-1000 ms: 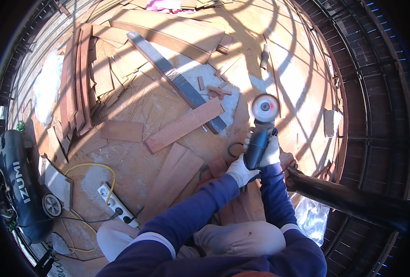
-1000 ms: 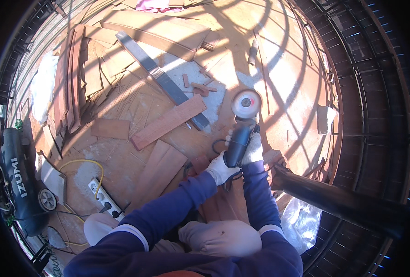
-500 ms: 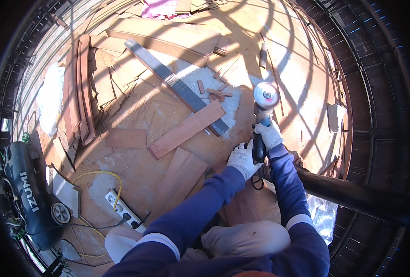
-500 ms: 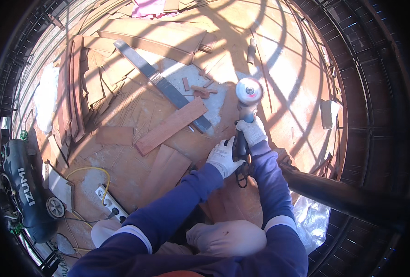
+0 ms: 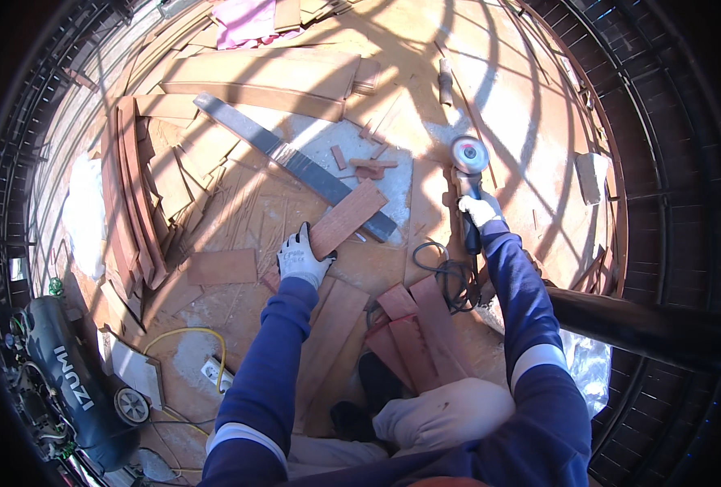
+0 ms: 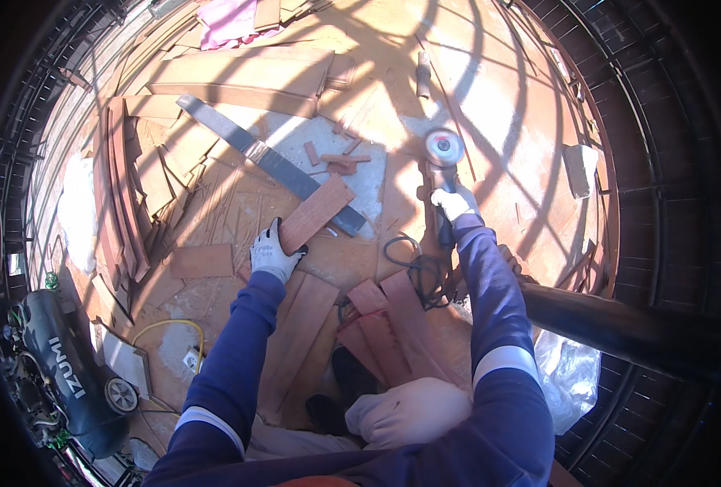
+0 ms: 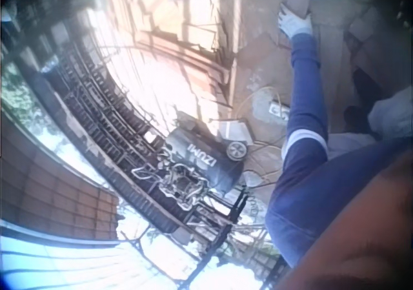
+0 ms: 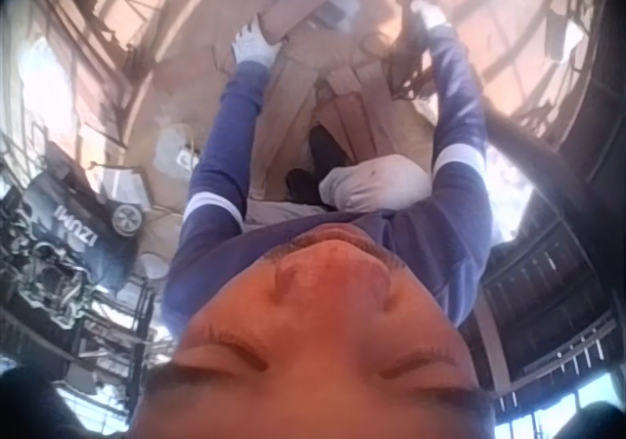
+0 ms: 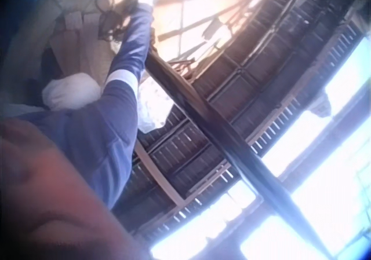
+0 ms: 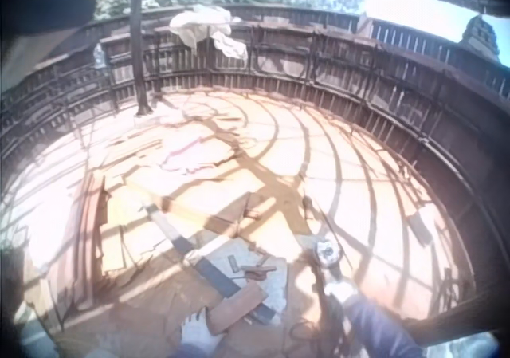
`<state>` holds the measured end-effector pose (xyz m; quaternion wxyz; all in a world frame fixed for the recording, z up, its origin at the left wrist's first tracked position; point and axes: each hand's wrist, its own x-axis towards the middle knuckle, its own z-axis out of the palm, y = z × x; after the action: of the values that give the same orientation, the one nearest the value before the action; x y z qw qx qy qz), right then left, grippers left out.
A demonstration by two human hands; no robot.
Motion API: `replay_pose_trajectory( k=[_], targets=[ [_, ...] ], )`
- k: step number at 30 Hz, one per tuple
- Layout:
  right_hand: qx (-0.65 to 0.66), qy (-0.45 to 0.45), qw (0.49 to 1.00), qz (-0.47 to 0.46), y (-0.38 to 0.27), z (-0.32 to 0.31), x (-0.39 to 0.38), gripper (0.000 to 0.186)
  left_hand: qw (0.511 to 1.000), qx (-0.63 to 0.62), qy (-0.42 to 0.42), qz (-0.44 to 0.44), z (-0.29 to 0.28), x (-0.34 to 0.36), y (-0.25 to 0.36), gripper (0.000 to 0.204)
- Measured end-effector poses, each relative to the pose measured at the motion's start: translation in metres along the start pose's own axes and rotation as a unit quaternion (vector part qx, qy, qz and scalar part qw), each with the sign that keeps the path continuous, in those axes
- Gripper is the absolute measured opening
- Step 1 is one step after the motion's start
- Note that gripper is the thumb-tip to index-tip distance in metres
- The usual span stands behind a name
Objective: The person measures a wooden panel using a square, cuts it to size using a circular saw, and installs it onto a metal frame using a nail gun.
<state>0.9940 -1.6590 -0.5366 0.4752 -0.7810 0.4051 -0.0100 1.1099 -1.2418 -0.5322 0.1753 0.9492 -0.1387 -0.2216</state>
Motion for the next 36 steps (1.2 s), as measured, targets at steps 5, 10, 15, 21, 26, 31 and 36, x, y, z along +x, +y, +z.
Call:
replay_pose_trajectory(
  k=[5,10,15,21,26,31,36],
  targets=[
    [-0.206,0.044,0.978,0.008,-0.027,-0.001,-0.017,0.054,1.0,0.022,0.003,0.004,0.0,0.003,0.002,0.094],
    [-0.218,0.076,0.972,-0.034,-0.032,0.006,-0.034,0.057,1.0,-0.003,0.012,0.006,-0.003,0.005,-0.004,0.089],
    [-0.16,0.123,0.974,-0.103,-0.015,0.006,-0.043,0.061,0.996,-0.063,0.068,0.01,-0.006,-0.017,-0.004,0.087],
    [-0.177,0.141,0.97,-0.087,-0.027,0.013,-0.053,0.069,0.992,-0.091,0.075,-0.038,-0.035,-0.045,0.001,0.092],
    [-0.186,0.145,0.966,-0.105,-0.021,0.007,-0.055,0.066,0.993,-0.074,0.09,-0.014,-0.046,-0.057,-0.008,0.094],
    [-0.241,0.14,0.958,-0.061,-0.031,0.005,-0.07,0.061,0.998,0.024,0.016,-0.047,-0.095,-0.061,-0.001,0.1],
    [-0.273,0.209,0.933,-0.105,-0.051,0.004,-0.092,0.072,0.989,0.142,0.007,-0.05,-0.159,-0.063,0.01,0.1]
  ],
)
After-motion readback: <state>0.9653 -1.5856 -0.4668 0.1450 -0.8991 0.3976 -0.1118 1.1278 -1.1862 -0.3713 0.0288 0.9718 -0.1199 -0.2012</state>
